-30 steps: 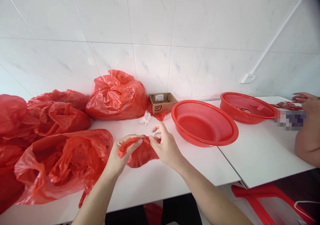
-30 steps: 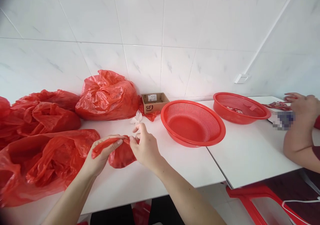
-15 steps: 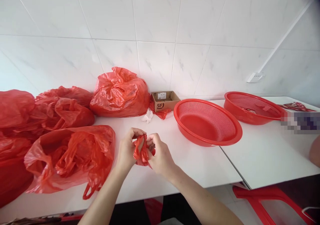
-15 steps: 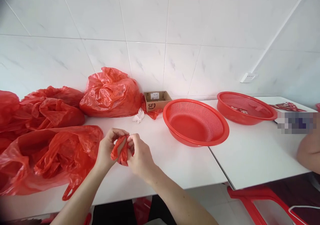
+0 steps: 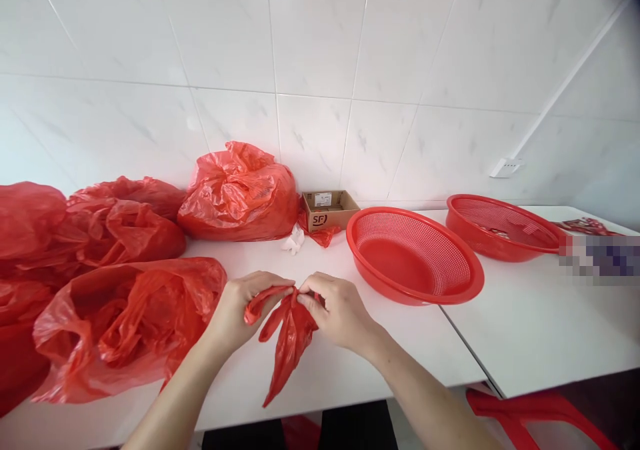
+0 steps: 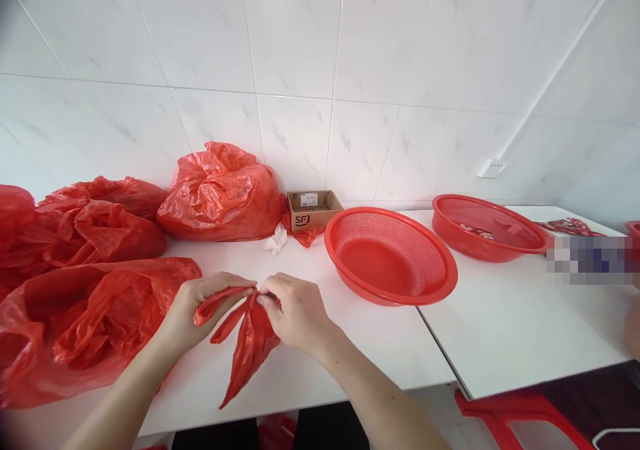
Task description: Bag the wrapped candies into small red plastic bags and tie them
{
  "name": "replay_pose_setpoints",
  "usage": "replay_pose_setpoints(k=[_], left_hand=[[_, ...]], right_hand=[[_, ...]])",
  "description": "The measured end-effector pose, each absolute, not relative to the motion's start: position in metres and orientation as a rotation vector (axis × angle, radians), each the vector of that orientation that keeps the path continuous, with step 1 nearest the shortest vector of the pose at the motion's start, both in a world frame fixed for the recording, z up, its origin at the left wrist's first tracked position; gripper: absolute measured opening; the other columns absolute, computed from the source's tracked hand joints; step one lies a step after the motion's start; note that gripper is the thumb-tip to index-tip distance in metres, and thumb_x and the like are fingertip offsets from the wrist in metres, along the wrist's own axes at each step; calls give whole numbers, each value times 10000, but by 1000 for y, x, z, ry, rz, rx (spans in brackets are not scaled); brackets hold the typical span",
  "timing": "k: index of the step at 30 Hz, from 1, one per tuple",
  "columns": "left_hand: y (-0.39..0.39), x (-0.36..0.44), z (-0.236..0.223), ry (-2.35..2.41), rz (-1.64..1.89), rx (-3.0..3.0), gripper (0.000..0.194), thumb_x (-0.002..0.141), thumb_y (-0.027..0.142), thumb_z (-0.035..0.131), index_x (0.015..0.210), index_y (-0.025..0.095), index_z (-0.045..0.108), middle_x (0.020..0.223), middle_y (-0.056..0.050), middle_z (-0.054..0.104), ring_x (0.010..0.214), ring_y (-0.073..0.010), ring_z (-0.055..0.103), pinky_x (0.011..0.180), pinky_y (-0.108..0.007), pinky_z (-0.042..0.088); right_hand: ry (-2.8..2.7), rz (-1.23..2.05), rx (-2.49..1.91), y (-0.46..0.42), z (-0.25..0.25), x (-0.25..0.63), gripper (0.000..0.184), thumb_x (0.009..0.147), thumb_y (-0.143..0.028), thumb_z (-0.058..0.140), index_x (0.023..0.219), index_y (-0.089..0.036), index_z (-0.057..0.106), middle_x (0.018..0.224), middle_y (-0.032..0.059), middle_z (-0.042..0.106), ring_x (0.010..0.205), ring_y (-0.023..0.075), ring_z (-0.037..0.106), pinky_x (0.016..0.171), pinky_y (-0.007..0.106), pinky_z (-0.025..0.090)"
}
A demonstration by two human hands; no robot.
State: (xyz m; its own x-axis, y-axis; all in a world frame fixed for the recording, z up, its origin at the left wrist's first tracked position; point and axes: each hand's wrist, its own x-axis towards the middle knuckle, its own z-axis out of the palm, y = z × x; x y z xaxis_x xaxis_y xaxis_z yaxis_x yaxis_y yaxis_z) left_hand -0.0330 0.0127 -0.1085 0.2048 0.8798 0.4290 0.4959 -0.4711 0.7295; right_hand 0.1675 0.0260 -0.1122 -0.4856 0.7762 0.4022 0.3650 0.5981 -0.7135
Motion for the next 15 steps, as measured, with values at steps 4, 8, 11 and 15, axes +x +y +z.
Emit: replay_pose_setpoints(k=[4,8,11,15], left_hand=[[28,-42,-97,1320,1203,1994,179,854,340,631,871,222,764,881,-53,752,810,-224,689,726,-293,518],[40,-38,-74,1280,1116,2062,208,849,374,635,810,207,754,844,-51,744,796,-223,682,732,-295,513],[31,-42,-51,1273,1062,2058,234,831,412,654,791,200,744,822,-44,731,781,-212,669,715,-279,509],[-4,-75,-20,1419,1333,1616,360,825,480,662,767,129,712,764,-51,692,761,-205,651,686,-293,521]], right_hand=[[-2296,376,-904,16,-107,169,150,855,-106,477,733,-187,510,727,-3,551,650,118,452,586,254,308],[-2204,523,-894,11,-106,172,167,854,-105,474,712,-189,446,718,-16,512,613,103,409,572,244,311],[-2067,744,-849,5,-107,173,142,893,-164,482,755,-196,476,703,-25,497,590,99,406,566,237,333],[-1874,919,-760,-7,-121,169,127,947,-241,458,891,-201,564,729,-14,529,583,101,430,549,239,352]])
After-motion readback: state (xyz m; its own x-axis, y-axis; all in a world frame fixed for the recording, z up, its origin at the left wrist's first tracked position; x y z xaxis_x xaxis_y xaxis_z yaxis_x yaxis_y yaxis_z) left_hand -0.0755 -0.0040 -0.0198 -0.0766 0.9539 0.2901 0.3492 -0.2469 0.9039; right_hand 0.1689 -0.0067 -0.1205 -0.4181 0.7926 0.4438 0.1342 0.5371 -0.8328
